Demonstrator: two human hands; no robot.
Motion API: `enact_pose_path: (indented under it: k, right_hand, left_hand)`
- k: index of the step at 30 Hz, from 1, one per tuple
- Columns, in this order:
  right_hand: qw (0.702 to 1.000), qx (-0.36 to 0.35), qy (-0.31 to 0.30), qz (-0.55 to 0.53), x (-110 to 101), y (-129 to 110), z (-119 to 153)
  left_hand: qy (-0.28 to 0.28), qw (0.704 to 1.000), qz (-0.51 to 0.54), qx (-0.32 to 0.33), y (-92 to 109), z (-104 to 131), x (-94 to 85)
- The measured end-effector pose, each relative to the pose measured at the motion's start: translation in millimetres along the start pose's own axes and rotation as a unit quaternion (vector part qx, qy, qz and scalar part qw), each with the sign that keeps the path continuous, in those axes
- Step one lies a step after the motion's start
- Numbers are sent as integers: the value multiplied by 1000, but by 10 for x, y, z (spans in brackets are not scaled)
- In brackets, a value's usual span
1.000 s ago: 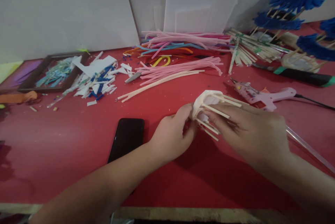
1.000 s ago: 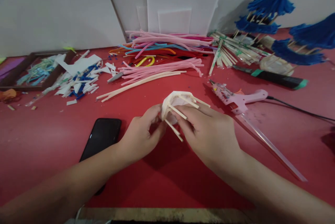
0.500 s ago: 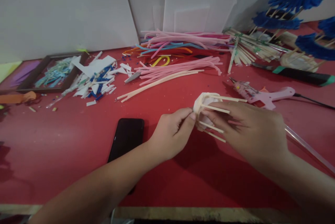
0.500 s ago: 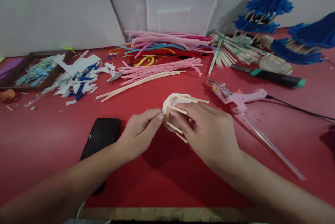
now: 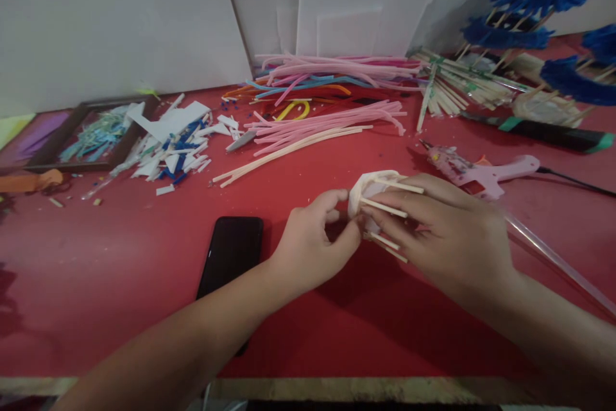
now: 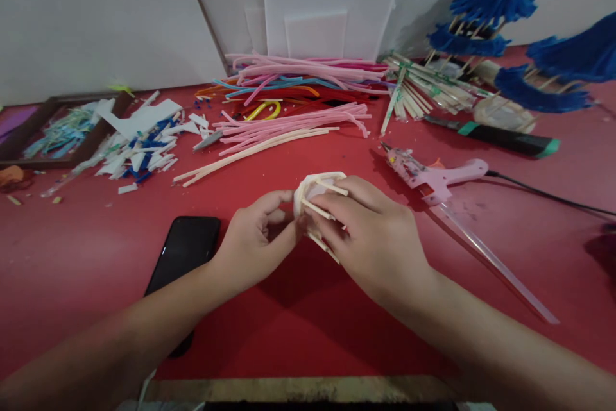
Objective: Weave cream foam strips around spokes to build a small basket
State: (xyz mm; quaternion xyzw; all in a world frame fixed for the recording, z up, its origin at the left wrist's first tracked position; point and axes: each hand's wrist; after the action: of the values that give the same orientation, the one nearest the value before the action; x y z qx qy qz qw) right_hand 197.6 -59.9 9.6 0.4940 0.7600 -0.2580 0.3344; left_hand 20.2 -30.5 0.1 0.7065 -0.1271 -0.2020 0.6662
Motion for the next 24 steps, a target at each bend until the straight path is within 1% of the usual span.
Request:
enact_pose_path:
  k: [5, 8, 13, 17, 21, 24]
  right_hand:
    - [999, -33, -14, -7, 0, 13, 3]
    - [999, -44, -18, -4, 6, 14, 5]
    - [997, -67, -24, -8, 4, 14, 1]
    - [994, -94, -41, 27, -33, 49, -1]
    - [993, -90, -33, 75, -62, 86, 12]
    - [993, -80, -43, 80, -54, 89, 31]
  left_hand:
    - [21, 1000, 1, -13, -24, -12, 7]
    - [16, 1000, -8, 2, -36, -15, 8]
    - [24, 999, -38, 18, -17, -17, 2]
    - [29, 999, -21, 3, -20, -30, -11]
    - [44, 999, -29, -12, -48, -40, -20]
    - [38, 998, -43, -13, -63, -42, -15]
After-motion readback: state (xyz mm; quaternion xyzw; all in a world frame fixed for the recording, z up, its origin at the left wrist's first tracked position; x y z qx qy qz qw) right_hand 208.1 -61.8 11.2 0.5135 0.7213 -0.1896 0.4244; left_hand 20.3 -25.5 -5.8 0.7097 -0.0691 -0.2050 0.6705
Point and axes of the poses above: each hand's wrist, its own z-axis away from the middle knuckle, its own x-axis out of the palm, y = z × x, and after that the axes turned 11 degrees about z, right-handed
